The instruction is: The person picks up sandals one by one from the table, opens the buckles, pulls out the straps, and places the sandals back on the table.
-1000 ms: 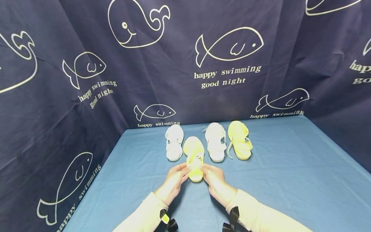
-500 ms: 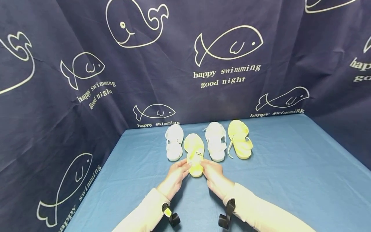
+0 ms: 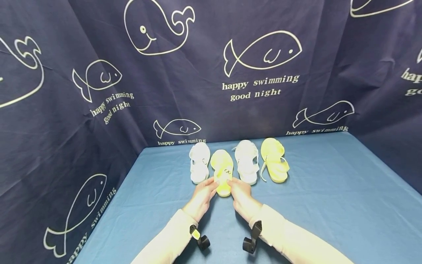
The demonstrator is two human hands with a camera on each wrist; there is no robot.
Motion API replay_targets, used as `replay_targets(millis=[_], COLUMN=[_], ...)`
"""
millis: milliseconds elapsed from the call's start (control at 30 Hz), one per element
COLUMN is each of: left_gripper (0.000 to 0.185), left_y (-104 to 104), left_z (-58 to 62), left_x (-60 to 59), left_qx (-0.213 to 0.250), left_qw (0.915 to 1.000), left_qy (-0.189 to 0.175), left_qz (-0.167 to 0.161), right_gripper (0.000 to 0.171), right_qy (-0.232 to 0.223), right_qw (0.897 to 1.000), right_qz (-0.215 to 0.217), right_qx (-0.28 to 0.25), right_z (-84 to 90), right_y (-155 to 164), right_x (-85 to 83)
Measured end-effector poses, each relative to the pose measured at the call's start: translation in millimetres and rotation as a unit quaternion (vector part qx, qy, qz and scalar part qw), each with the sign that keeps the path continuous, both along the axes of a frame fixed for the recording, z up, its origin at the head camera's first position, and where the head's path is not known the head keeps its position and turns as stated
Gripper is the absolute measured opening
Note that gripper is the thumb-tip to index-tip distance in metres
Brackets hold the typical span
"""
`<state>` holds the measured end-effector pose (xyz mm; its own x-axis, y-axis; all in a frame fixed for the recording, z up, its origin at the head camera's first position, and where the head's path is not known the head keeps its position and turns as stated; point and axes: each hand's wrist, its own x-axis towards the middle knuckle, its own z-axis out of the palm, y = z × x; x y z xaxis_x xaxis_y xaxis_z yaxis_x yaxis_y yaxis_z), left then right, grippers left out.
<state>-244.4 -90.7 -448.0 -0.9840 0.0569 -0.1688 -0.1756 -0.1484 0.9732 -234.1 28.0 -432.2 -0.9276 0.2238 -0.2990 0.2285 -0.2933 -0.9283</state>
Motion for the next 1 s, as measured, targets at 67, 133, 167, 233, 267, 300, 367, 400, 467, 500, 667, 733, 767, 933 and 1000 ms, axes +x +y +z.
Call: replay_targets(millis=[67,133,167,233,267,300,367,400,467,500,667,733,767,933,1000], left_gripper=[0.054,0.055,0.055,0.055,0.055,0.056,0.057,0.057,0.056,0.056,0.051,0.05,0.049,0.052,0.054], left_y=[1,3,4,6,7,8,9,10,11,12,14,15,16,17,17], left_z=[0.1,0.2,0.0,0.6,0.8,1.2,2.0,2.3,2.5,2.8,2.4,2.0,1.8,2.6,4.0], left_x=[-2.4,-4.8,-6.1,-8.1,-9.2,-10.5,-13.2,-14.7,-17.6,-18.8,-25.3,-27.8,-28.7,-32.5,-33.2], left_qx=[0.005,0.013,0.017,0.023,0.023,0.022,0.023,0.022,0.017,0.015,0.013,0.02,0.019,0.023,0.024], left_qw=[1.0,0.9999,0.9998,0.9997,0.9997,0.9997,0.9996,0.9995,0.9994,0.9994,0.9992,0.9989,0.9989,0.9982,0.9978], left_qy=[0.0,0.001,0.002,0.002,0.001,-0.001,-0.008,-0.009,-0.011,-0.01,-0.009,-0.013,-0.013,-0.018,-0.019], left_qz=[0.002,0.004,0.005,0.007,0.009,0.01,0.017,0.02,0.026,0.029,0.036,0.04,0.041,0.053,0.059], right_gripper=[0.048,0.049,0.049,0.05,0.05,0.05,0.051,0.052,0.053,0.053,0.051,0.05,0.049,0.049,0.05], right_qy=[0.001,0.0,-0.002,-0.005,-0.005,-0.004,-0.003,-0.003,-0.002,-0.003,0.001,0.005,0.006,0.008,0.009], right_qw=[1.0,1.0,1.0,1.0,1.0,1.0,1.0,1.0,1.0,1.0,0.999,0.998,0.998,0.997,0.997], right_qz=[0.002,0.003,0.001,-0.002,-0.004,-0.004,-0.003,-0.003,-0.003,-0.005,-0.026,-0.035,-0.038,-0.05,-0.049], right_qx=[-0.008,-0.011,-0.012,-0.012,-0.012,-0.012,-0.014,-0.014,-0.017,-0.018,-0.039,-0.052,-0.057,-0.065,-0.063], right_z=[0.0,-0.2,-0.3,-0.7,-1.1,-1.4,-1.4,-1.5,-1.4,-1.2,-1.6,-2.2,-2.5,-3.8,-4.0], right_y=[0,-1,-1,-1,0,0,0,-1,-2,-2,-6,-7,-8,-10,-11], right_x=[-2.3,-5.2,-6.5,-9.0,-10.4,-11.8,-14.0,-15.3,-17.6,-18.5,-23.2,-24.8,-25.4,-29.2,-30.9])
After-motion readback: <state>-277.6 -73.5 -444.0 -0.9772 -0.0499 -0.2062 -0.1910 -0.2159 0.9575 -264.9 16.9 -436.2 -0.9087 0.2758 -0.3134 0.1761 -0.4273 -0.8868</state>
